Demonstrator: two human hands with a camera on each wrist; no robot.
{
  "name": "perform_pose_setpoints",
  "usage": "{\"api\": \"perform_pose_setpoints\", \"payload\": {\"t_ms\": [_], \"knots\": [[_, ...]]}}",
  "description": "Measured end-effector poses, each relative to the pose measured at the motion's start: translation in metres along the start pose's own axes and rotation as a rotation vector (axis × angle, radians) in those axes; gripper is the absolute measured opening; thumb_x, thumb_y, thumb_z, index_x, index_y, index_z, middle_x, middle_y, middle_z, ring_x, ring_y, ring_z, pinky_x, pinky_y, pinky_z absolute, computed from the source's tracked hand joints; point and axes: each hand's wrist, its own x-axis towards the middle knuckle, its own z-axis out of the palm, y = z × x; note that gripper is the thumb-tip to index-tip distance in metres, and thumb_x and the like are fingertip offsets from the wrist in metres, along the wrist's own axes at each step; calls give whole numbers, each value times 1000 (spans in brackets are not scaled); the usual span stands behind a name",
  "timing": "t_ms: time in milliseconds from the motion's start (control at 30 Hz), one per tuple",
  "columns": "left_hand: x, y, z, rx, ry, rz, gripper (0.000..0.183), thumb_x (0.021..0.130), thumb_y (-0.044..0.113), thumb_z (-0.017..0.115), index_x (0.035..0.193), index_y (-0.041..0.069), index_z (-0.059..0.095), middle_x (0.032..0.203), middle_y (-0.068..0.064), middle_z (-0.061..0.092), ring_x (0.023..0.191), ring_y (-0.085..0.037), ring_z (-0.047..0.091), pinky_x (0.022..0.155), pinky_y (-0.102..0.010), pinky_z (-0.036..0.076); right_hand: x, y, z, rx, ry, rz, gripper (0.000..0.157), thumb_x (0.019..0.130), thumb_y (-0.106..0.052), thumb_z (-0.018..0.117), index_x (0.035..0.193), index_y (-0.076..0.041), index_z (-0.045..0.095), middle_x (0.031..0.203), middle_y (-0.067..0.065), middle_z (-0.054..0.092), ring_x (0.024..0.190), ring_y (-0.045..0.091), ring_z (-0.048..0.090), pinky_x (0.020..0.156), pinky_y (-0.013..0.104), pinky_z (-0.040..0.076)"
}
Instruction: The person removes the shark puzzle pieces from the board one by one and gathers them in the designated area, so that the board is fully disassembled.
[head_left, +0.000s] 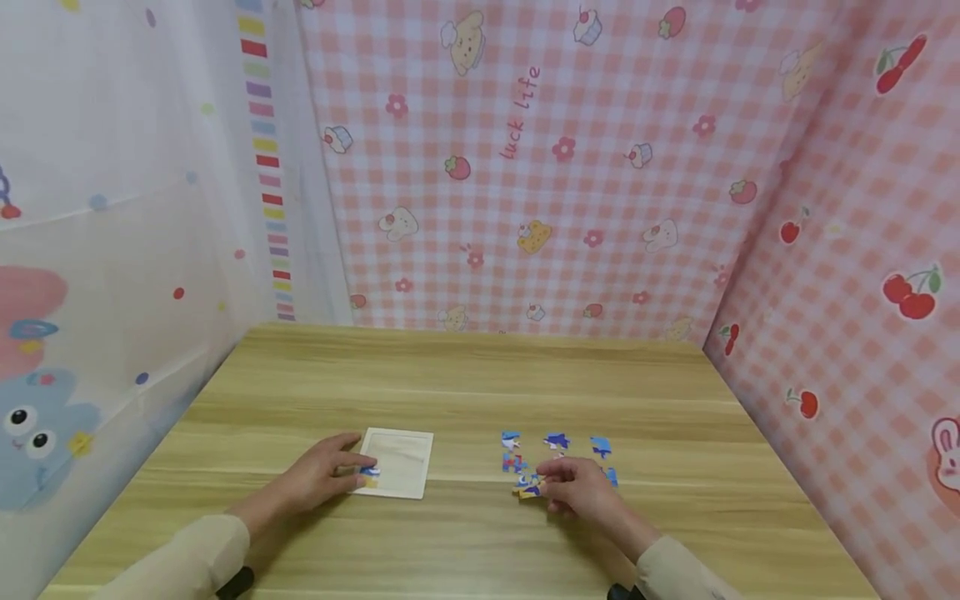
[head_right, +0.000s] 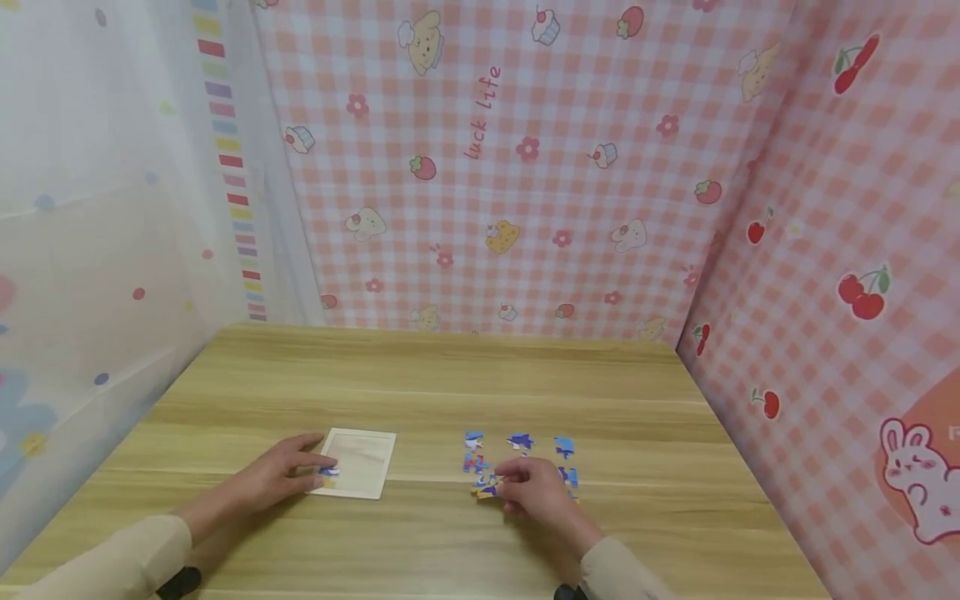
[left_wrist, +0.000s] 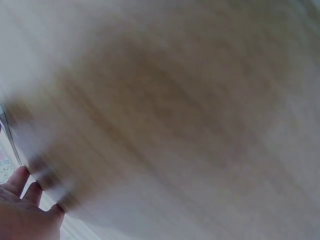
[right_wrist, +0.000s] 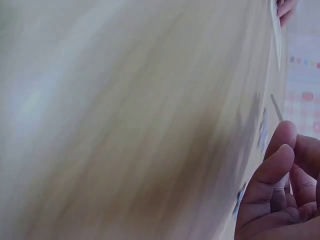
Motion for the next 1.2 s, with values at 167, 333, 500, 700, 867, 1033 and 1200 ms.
{"api": "perform_pose_setpoints", "payload": {"t_ms": [167,333,500,700,867,1033,1200], "knots": [[0,-2,0,9,-1,12,30,93,21,70,118,6,72,140,-37,43,128,-59,38,102,-72,29,-8,11,-16,15,15,2,24,88,3,68,112,8,66,82,3,63,60,15,61,49,23,44],[2,-2,-2,11,0,11,30,93,21,70,118,5,72,140,-37,43,129,-58,37,103,-72,29,-13,18,-31,4,45,13,25,88,2,69,112,8,66,83,4,63,60,15,61,49,23,46],[2,-1,-1,-5,-1,6,30,92,21,71,118,5,72,140,-37,42,129,-59,37,103,-72,28,-18,20,-40,-4,49,17,25,89,4,67,113,9,65,82,6,62,60,16,59,50,22,47],[1,-2,0,-19,-14,-10,31,93,22,70,119,5,72,141,-37,41,129,-60,35,103,-73,27,-20,22,-42,-40,41,0,24,87,5,68,110,10,65,84,7,62,56,14,56,49,20,47],[-2,-5,-1,-8,0,-10,31,93,23,70,119,7,72,141,-36,42,129,-59,36,103,-72,28,-15,18,-38,-56,73,-21,26,84,6,70,109,9,65,85,8,62,55,14,52,47,21,44],[-2,-3,-4,-23,-14,-27,32,94,25,69,120,8,71,143,-35,41,131,-58,35,103,-73,27,-11,8,-34,-75,88,-40,24,83,5,70,107,9,67,83,7,61,60,17,55,50,22,46],[0,-3,-3,8,-20,-16,32,93,25,70,120,7,71,142,-35,42,130,-57,36,104,-72,27,-6,-2,-22,-81,57,-62,24,84,3,71,107,9,68,83,5,61,64,15,57,53,24,50]]}}
